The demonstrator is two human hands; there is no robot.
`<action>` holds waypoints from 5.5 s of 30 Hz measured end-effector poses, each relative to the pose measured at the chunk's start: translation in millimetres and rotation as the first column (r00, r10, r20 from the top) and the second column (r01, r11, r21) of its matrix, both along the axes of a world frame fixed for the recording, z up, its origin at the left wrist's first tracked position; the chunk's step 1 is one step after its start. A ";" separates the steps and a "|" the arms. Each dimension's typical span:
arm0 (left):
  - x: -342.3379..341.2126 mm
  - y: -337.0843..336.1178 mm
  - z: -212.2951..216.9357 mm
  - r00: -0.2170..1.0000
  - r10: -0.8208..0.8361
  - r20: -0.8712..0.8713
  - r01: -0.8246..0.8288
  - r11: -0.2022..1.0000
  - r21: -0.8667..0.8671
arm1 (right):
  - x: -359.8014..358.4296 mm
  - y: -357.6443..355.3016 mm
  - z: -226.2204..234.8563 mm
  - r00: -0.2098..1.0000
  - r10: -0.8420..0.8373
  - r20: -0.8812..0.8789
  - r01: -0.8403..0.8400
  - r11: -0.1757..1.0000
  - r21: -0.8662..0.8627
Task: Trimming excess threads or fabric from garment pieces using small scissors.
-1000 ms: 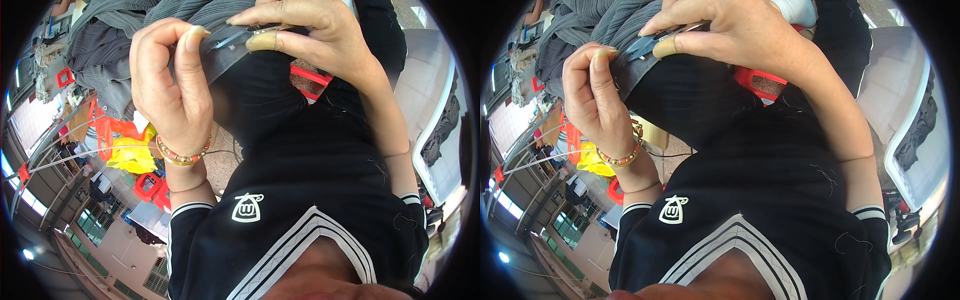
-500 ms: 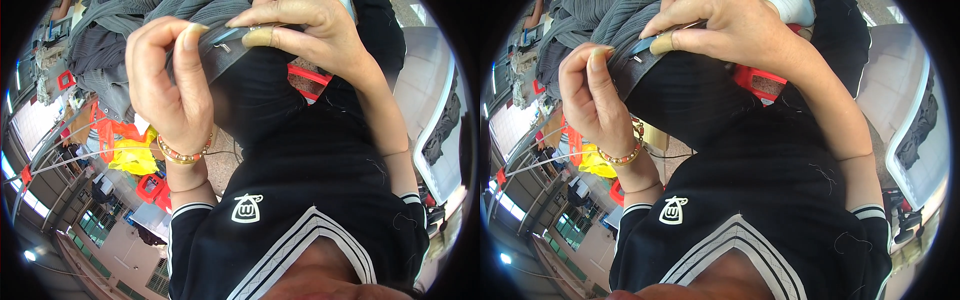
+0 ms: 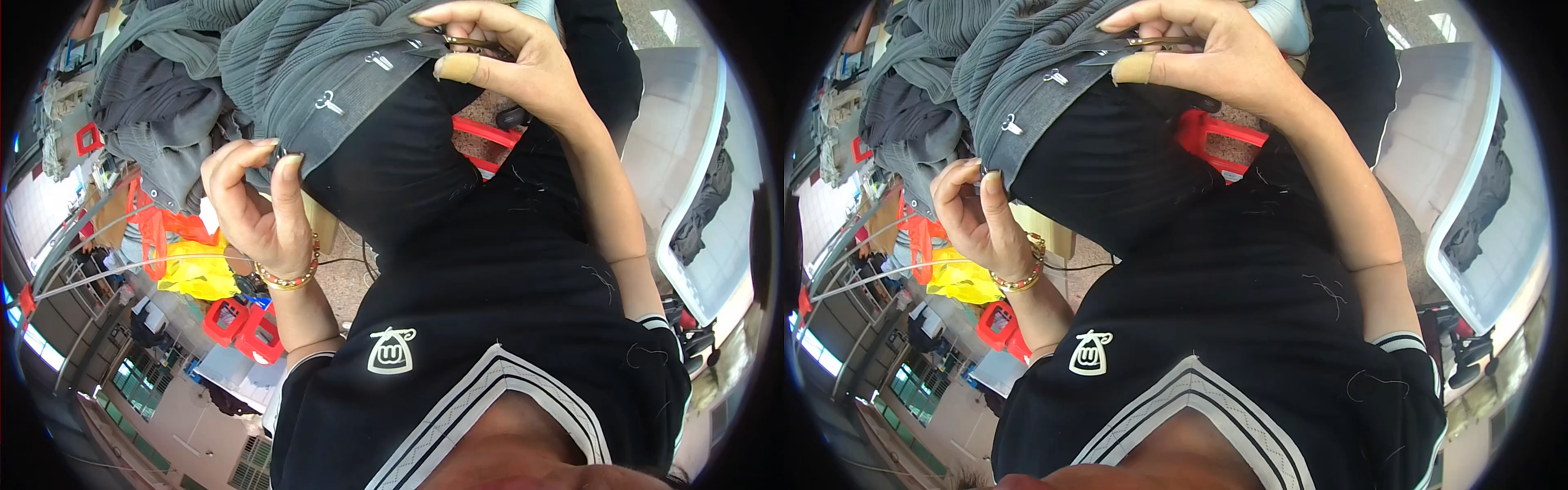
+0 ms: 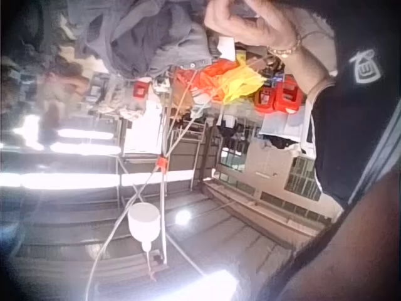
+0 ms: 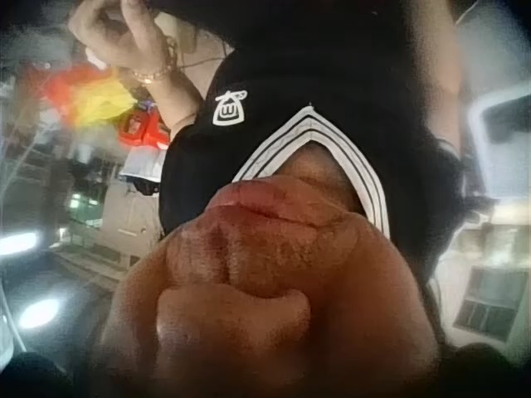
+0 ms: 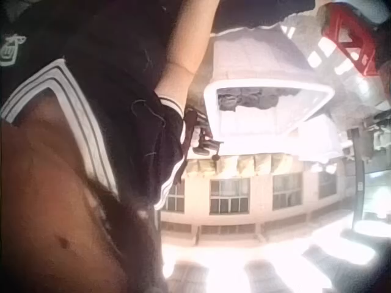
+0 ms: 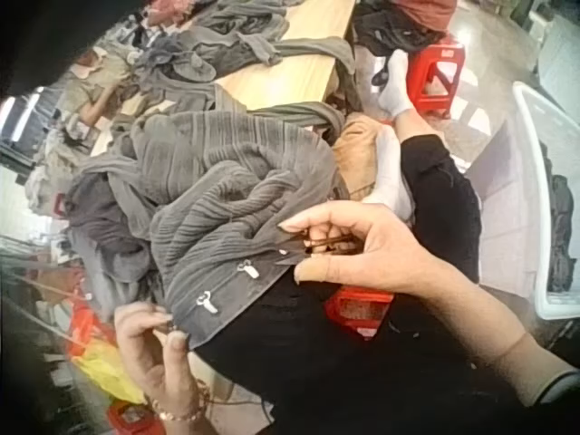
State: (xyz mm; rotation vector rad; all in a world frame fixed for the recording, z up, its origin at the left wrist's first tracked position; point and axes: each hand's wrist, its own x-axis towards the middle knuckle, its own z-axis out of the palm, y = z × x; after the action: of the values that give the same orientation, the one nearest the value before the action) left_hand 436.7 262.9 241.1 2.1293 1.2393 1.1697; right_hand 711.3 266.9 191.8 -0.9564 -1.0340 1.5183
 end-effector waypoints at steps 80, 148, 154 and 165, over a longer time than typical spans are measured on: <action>-34.3 28.5 22.8 0.947 -0.305 0.100 0.321 0.890 -0.323 | -4.2 -5.1 31.0 0.861 -0.106 0.497 -0.138 0.893 0.429; 6.5 9.4 24.3 0.967 -0.026 0.253 0.014 0.999 0.049 | -42.5 21.6 116.9 0.595 -0.007 0.804 -0.423 0.847 0.321; 7.7 8.2 26.1 0.944 0.058 0.326 -0.065 0.998 0.010 | -39.7 22.5 90.6 0.743 -0.132 0.656 -0.294 0.816 0.497; 20.7 6.1 35.0 0.943 -0.059 -0.326 0.108 0.985 0.135 | -21.7 -11.0 93.1 0.829 -0.148 0.540 0.091 0.987 0.131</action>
State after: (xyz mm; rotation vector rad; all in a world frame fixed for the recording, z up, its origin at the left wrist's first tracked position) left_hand 457.5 269.0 276.1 2.5385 1.2084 0.9308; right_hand 689.6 255.8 285.0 -1.4040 -1.4078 1.0895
